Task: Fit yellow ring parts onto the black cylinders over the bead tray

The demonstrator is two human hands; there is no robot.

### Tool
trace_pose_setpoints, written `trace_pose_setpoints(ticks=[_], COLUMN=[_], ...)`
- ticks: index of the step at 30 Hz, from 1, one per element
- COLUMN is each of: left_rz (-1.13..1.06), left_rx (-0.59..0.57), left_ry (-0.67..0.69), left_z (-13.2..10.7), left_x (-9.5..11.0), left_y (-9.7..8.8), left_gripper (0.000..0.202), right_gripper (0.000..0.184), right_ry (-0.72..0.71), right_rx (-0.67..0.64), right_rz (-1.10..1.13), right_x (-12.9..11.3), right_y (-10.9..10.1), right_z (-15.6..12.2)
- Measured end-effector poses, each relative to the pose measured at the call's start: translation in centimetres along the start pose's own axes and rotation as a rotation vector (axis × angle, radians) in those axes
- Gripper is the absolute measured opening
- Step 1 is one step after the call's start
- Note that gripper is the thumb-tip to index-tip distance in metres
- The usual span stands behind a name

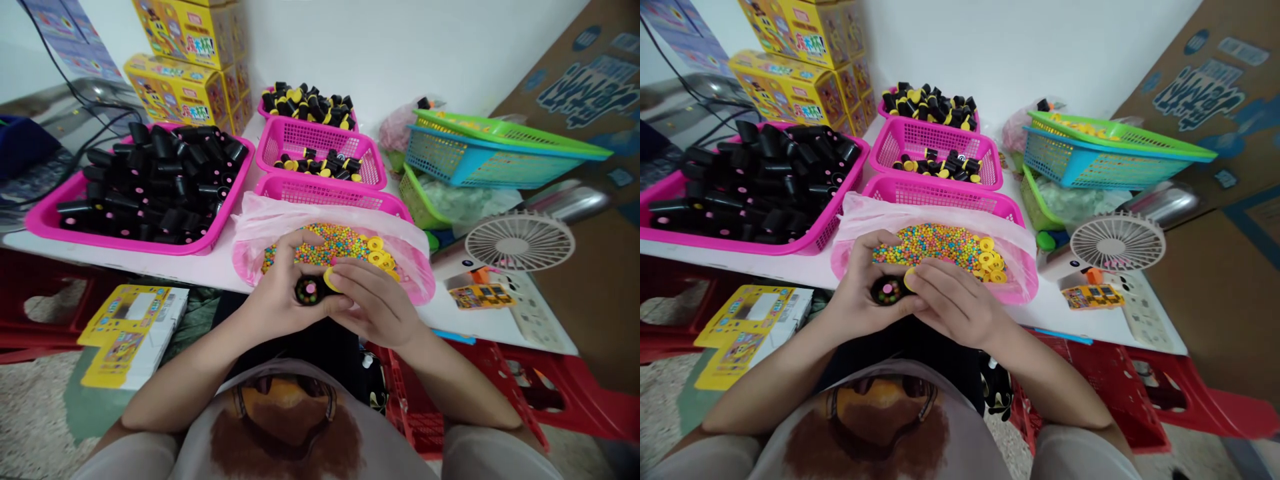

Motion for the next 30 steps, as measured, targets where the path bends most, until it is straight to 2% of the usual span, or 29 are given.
trace_pose_setpoints(ticks=[5, 8, 12, 15, 19, 23, 25, 27, 30], left_rz=[0.027, 0.011, -0.078, -0.115, -0.119, -0.116, -0.095, -0.079, -0.12], left_rx=[0.042, 0.08, -0.008, -0.06, -0.071, -0.047, -0.039, -0.038, -0.04], left_ry=[0.028, 0.034, -0.086, -0.115, -0.13, -0.051, -0.056, -0.088, -0.138], left_z=[0.1, 0.4, 0.6, 0.5, 0.1, -0.3, -0.4, -0.6, -0.7], left_x=[-0.6, -0.7, -0.6, -0.1, 0.1, 0.6, 0.6, 0.4, 0.1], left_y=[0.2, 0.0, 0.2, 0.2, 0.4, 0.5, 0.4, 0.3, 0.2], left_gripper=[0.062, 0.06, 0.061, 0.064, 0.064, 0.058, 0.058, 0.06, 0.063], right_gripper=[0.065, 0.063, 0.054, 0.047, 0.041, 0.038, 0.04, 0.043, 0.054], right_ry=[-0.03, 0.012, 0.151, 0.201, 0.23, 0.182, 0.196, 0.3, 0.558], right_rx=[0.001, 0.025, 0.109, 0.2, 0.275, 0.384, 0.397, 0.458, 0.581], right_rz=[-0.024, -0.02, 0.141, 0.247, 0.17, 0.034, 0.062, 0.159, 0.297], right_x=[0.4, 0.8, 1.3, 1.0, 0.0, -0.9, -0.9, -0.5, -0.1], right_y=[0.1, 0.2, 0.5, 1.2, 2.1, 2.1, 2.4, 2.6, 2.8], right_z=[-0.4, -0.4, -0.1, 0.2, 0.7, 1.1, 1.1, 0.6, -0.8])
Point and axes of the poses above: each hand's wrist, its own z-axis towards the middle knuckle, its own y-axis out of the palm, x = y × z, the point moved 5 cm from there along z, towards the middle knuckle, and after that the axes turned 11 degrees about -y, right-handed, at the moved point
